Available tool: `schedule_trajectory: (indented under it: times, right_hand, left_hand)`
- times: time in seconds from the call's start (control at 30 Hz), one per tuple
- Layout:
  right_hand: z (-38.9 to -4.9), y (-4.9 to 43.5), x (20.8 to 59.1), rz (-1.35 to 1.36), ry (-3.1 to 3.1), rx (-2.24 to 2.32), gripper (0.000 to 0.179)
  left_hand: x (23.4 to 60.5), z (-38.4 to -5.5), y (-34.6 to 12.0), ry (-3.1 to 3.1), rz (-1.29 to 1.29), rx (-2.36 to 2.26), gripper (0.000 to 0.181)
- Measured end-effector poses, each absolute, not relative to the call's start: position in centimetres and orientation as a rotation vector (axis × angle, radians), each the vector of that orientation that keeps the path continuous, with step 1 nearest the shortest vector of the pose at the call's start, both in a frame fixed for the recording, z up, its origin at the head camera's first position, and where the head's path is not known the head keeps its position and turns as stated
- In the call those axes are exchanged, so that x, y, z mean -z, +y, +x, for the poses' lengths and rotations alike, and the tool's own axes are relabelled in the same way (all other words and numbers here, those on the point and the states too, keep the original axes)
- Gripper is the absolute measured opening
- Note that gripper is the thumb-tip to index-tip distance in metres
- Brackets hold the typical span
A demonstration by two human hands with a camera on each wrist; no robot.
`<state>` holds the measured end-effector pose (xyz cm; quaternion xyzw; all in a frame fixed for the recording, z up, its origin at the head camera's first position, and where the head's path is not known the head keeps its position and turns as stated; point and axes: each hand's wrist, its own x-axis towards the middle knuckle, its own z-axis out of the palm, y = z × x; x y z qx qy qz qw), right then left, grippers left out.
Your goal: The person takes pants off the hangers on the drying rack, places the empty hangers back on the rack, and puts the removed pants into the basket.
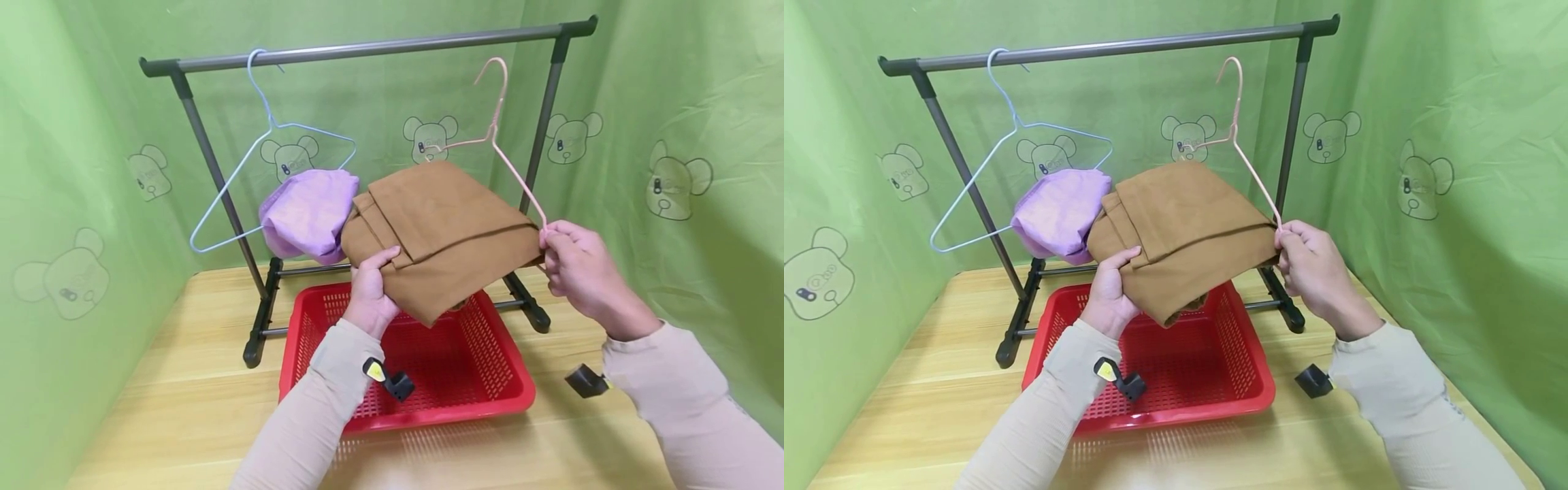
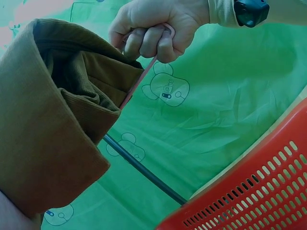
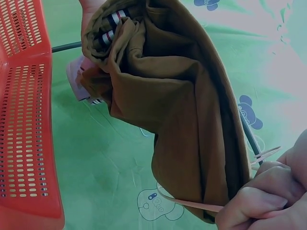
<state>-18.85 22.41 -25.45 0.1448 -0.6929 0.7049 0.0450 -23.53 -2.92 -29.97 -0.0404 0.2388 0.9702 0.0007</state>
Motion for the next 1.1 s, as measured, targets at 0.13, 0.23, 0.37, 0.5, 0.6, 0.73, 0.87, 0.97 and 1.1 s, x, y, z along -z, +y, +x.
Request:
schedule_trajectory:
  times: [0.13, 0.23, 0.37, 0.5, 0.6, 0.73, 0.87, 0.97, 1.1]
  right_hand:
    - [-18.9, 22.6, 25.5, 0.446, -2.11, -2.153, 0.025]
    - [-18.9, 22.7, 25.4, 0.444, -2.112, -2.15, 0.025]
    - [-18.9, 22.8, 25.4, 0.44, -2.114, -2.144, 0.025]
    - [-19.0, 23.0, 25.3, 0.421, -2.126, -2.135, 0.025]
    - [-19.0, 23.2, 25.3, 0.411, -2.128, -2.138, 0.025]
    - [-19.0, 23.5, 25.2, 0.403, -2.12, -2.137, 0.024]
    - [-18.9, 23.5, 25.0, 0.404, -2.115, -2.126, 0.024]
    - [-18.9, 23.5, 24.7, 0.396, -2.141, -2.09, 0.025]
    - [-18.9, 23.4, 24.5, 0.394, -2.149, -2.084, 0.026]
  left_hand:
    - [30.0, -23.6, -3.0, 0.756, -0.12, -3.052, 0.042]
    - [30.0, -23.7, -3.1, 0.757, -0.107, -3.052, 0.039]
    - [30.0, -23.8, -3.2, 0.753, -0.104, -3.043, 0.04]
    - [29.9, -23.8, -3.3, 0.756, -0.125, -3.035, 0.041]
    - [29.8, -23.7, -3.4, 0.765, -0.135, -3.033, 0.041]
    - [29.8, -23.7, -3.5, 0.775, -0.12, -3.034, 0.043]
    - [30.0, -23.7, -3.5, 0.798, -0.079, -3.046, 0.049]
    - [30.2, -23.8, -3.5, 0.816, -0.07, -3.055, 0.054]
    - [30.4, -23.8, -3.5, 0.826, -0.105, -3.05, 0.057]
